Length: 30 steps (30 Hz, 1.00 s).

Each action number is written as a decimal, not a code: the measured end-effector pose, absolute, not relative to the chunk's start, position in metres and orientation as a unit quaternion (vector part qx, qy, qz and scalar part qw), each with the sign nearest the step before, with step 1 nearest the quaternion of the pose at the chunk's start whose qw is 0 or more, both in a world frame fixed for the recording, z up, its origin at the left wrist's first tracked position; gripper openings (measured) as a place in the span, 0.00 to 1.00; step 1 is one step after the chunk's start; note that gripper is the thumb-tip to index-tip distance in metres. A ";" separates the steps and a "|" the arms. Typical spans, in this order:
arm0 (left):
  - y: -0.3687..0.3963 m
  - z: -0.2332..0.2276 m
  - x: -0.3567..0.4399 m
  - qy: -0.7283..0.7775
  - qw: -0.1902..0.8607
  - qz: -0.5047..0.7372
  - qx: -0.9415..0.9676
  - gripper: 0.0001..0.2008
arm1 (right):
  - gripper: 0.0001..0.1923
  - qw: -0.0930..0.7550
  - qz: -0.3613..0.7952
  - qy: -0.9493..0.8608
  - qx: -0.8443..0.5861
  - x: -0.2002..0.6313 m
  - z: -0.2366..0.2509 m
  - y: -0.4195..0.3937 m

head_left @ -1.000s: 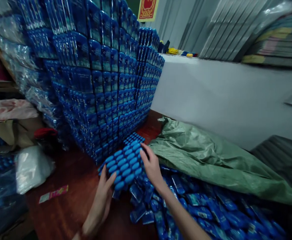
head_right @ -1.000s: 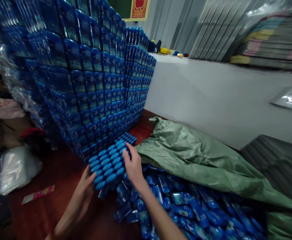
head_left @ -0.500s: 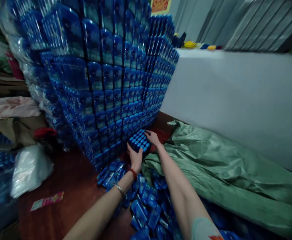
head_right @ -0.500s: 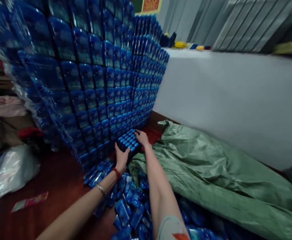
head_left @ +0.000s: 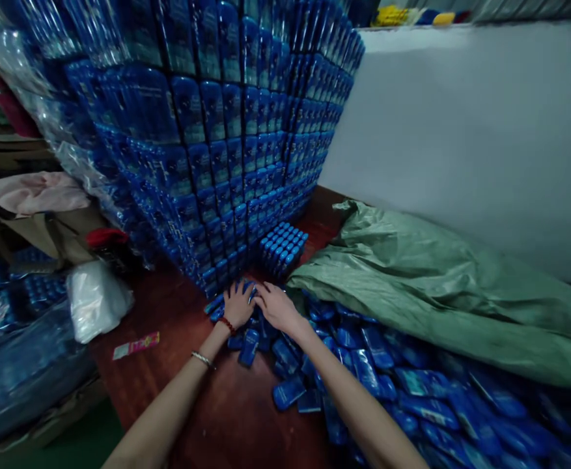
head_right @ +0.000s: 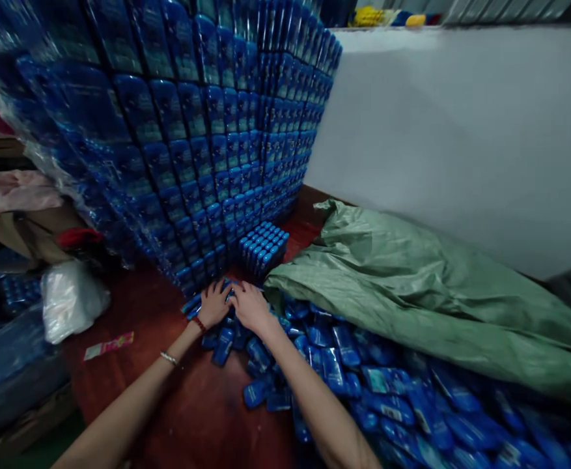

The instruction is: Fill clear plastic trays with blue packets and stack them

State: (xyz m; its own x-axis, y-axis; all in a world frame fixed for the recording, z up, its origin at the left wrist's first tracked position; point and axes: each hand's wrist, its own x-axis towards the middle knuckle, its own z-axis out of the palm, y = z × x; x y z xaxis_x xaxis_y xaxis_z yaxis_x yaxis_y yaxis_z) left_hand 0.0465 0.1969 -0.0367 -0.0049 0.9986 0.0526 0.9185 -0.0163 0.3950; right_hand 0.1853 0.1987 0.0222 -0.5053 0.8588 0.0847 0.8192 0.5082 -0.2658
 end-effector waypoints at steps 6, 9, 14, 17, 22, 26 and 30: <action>0.152 -0.036 0.076 0.735 0.106 0.139 0.656 0.22 | 0.20 0.058 0.039 -0.858 -0.508 0.198 -0.007 0.156; 0.117 -0.038 0.089 0.706 0.095 0.155 0.684 0.22 | 0.20 0.062 0.014 -0.869 -0.490 0.216 -0.005 0.123; 0.060 -0.046 0.117 0.681 0.140 0.210 0.688 0.22 | 0.20 0.052 0.001 -0.867 -0.495 0.250 -0.006 0.061; 0.033 -0.052 0.133 0.641 0.216 0.281 0.681 0.24 | 0.21 0.046 -0.002 -0.856 -0.515 0.269 -0.012 0.027; 0.026 -0.050 0.102 0.558 0.321 0.490 0.588 0.23 | 0.20 0.075 -0.032 -0.834 -0.546 0.298 -0.015 -0.024; 0.067 -0.041 0.027 0.666 0.160 0.456 0.568 0.19 | 0.18 0.160 -0.018 -0.792 -0.589 0.295 -0.004 -0.046; 0.099 -0.038 -0.019 0.778 0.087 0.241 0.574 0.21 | 0.17 0.160 0.057 -0.782 -0.600 0.247 0.011 -0.029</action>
